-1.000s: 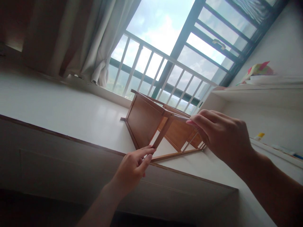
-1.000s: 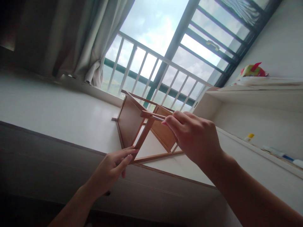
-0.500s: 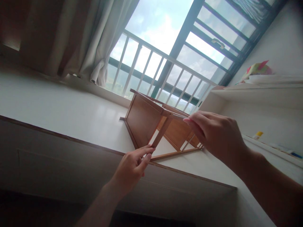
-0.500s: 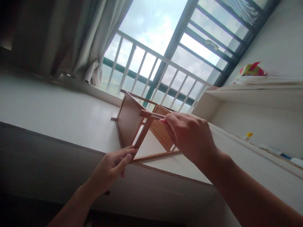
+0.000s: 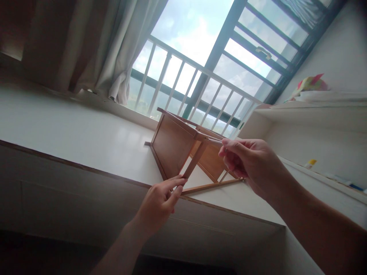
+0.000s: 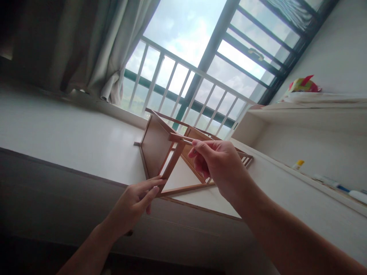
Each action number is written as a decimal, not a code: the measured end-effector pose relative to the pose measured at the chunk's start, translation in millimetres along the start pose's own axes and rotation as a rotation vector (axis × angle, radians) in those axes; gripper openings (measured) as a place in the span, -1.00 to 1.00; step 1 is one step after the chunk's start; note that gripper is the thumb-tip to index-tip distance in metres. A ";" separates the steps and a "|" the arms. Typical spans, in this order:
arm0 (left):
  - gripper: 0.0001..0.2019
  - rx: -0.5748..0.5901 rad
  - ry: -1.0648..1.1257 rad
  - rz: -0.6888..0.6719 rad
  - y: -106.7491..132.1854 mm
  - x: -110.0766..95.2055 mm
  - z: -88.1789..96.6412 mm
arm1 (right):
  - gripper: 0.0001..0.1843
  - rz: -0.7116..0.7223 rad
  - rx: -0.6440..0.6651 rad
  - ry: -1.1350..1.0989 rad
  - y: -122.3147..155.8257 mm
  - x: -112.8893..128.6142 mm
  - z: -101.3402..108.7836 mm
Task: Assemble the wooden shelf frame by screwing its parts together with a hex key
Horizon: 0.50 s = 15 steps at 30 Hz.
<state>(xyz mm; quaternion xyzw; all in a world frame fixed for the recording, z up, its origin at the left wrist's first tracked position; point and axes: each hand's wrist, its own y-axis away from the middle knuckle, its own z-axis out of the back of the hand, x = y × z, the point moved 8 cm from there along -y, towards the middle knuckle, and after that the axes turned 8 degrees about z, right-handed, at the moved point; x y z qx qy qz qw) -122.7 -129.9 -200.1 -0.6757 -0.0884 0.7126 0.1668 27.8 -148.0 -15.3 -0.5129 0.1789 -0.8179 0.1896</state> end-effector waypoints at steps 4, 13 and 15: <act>-0.64 0.003 -0.002 0.001 -0.3 0.9 0.4 | -0.58 0.100 -0.017 0.163 1.9 7.1 12.8; -0.64 0.008 0.018 0.006 -0.7 3.3 -0.2 | -0.62 0.726 0.013 1.191 17.3 37.2 8.6; -0.64 0.010 0.017 0.007 -0.5 2.8 -0.2 | -0.67 0.810 0.001 1.254 20.2 38.4 4.9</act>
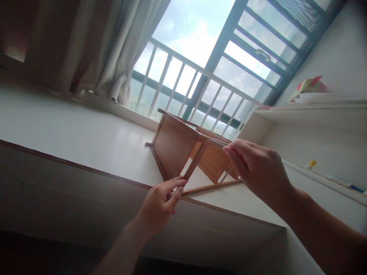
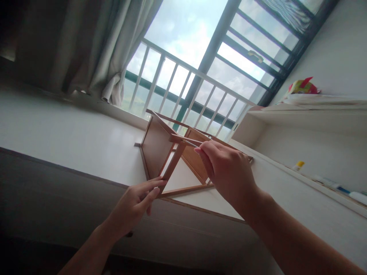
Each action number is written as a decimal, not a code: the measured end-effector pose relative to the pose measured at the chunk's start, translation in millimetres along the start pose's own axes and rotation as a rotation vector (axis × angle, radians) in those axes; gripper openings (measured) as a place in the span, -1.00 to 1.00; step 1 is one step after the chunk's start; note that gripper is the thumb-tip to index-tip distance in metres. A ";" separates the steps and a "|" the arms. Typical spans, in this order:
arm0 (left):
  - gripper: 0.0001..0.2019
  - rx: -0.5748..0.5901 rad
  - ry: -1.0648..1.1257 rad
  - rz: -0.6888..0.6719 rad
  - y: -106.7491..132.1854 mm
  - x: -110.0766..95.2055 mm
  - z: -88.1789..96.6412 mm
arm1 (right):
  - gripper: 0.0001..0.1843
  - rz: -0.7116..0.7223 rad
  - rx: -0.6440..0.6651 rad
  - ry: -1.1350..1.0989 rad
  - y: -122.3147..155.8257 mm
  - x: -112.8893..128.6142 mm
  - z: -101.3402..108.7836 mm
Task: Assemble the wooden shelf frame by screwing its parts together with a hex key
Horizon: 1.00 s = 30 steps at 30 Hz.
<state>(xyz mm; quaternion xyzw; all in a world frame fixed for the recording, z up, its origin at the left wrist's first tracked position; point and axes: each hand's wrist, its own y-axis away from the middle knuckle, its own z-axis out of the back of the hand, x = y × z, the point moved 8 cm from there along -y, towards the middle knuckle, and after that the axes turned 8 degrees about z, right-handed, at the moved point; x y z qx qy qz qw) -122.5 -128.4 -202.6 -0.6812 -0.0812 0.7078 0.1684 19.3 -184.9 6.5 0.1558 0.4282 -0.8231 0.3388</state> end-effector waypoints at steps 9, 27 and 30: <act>-0.66 -0.018 -0.016 -0.021 -0.4 -1.5 1.1 | -0.71 0.064 -0.029 0.071 -0.8 4.6 1.3; -0.66 -0.010 -0.017 -0.021 -1.2 -0.2 -0.1 | -0.84 0.259 0.022 0.318 -6.1 13.9 6.3; -0.66 -0.019 -0.022 -0.031 -1.7 0.0 0.6 | -0.74 0.134 0.017 0.173 -9.4 7.3 6.5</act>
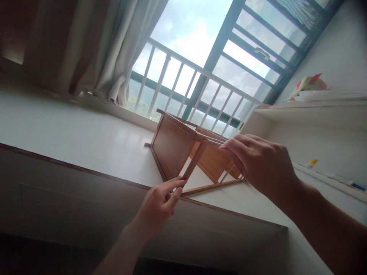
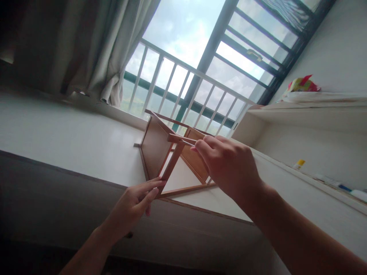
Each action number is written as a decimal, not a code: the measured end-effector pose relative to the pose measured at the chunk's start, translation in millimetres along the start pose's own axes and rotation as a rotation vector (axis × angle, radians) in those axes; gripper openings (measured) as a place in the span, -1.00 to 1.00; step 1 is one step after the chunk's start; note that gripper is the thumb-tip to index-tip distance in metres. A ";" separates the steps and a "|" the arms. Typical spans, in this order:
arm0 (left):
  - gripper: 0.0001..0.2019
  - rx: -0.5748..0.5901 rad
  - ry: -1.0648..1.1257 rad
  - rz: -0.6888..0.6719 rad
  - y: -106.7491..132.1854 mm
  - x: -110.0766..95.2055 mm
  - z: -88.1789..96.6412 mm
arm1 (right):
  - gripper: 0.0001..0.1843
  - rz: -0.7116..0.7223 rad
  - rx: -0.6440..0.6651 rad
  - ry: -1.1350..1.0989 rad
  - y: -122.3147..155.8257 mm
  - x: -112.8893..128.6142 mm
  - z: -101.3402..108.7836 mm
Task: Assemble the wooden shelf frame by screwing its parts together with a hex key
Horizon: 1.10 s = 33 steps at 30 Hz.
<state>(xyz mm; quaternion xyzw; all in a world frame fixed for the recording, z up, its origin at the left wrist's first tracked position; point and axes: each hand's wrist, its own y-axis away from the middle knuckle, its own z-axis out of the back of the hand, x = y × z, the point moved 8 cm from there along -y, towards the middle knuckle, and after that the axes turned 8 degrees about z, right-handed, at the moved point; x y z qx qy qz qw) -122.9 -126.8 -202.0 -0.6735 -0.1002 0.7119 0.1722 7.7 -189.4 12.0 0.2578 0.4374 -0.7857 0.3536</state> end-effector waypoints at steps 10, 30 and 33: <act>-0.67 -0.004 -0.011 0.004 0.5 0.7 0.4 | -0.60 -0.894 -0.031 -1.499 10.3 5.2 -54.0; -0.67 -0.007 0.002 0.011 0.7 2.4 0.5 | -0.67 -0.121 -0.022 -0.179 6.7 1.4 -8.0; -0.67 -0.007 -0.003 0.015 0.7 4.2 0.3 | -0.68 -0.082 -0.045 -0.102 6.1 4.3 -5.8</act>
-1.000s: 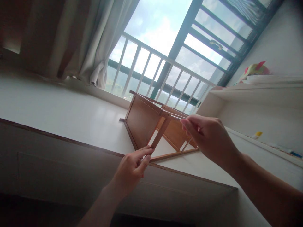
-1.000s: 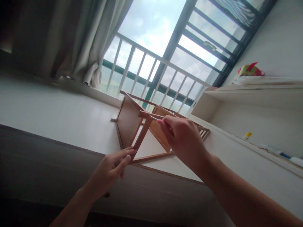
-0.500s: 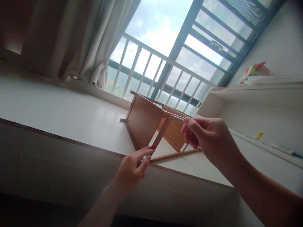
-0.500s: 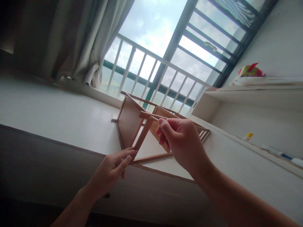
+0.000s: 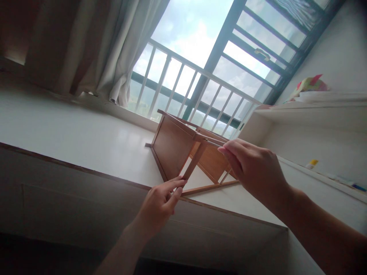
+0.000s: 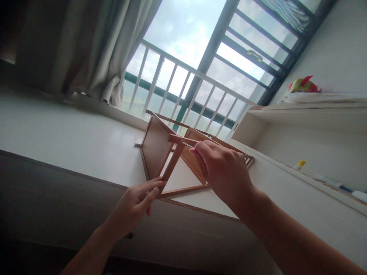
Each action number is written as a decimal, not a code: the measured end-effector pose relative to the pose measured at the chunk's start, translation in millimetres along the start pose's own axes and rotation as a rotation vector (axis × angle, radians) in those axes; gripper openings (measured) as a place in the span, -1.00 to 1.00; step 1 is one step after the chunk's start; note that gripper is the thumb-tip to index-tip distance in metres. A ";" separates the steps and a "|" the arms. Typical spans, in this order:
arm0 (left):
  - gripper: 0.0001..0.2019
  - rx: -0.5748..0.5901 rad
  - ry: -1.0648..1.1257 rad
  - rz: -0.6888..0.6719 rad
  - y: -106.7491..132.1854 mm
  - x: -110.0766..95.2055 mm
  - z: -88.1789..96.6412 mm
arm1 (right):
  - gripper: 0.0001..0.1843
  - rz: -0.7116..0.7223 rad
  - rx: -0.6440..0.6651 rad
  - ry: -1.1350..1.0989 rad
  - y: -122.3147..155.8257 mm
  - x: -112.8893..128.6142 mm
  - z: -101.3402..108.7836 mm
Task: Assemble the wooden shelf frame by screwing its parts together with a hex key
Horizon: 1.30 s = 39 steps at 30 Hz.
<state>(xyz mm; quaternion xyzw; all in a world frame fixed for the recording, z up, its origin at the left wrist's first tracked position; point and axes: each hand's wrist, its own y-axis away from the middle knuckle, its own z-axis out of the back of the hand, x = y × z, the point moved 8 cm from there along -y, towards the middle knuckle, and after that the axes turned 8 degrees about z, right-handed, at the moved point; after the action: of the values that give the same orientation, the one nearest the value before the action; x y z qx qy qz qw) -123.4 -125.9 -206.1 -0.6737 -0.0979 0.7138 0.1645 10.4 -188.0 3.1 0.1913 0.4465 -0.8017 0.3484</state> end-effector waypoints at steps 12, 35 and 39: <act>-0.66 0.012 0.008 -0.009 -0.4 -3.3 -0.6 | -0.76 0.154 0.034 0.264 -7.8 7.2 7.0; -0.63 0.030 0.010 0.014 0.5 -2.2 -0.2 | -0.60 -0.989 0.077 -1.456 12.6 -3.6 -50.0; -0.62 0.027 0.022 0.018 0.5 -2.1 0.5 | -0.57 -0.809 0.087 -1.255 10.2 -11.0 -39.2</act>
<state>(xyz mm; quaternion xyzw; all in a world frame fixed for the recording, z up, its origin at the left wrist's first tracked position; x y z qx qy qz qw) -123.9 -127.1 -204.3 -0.6800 -0.0803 0.7090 0.1684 25.2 -154.2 -16.7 -0.4678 0.1670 -0.8427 0.2077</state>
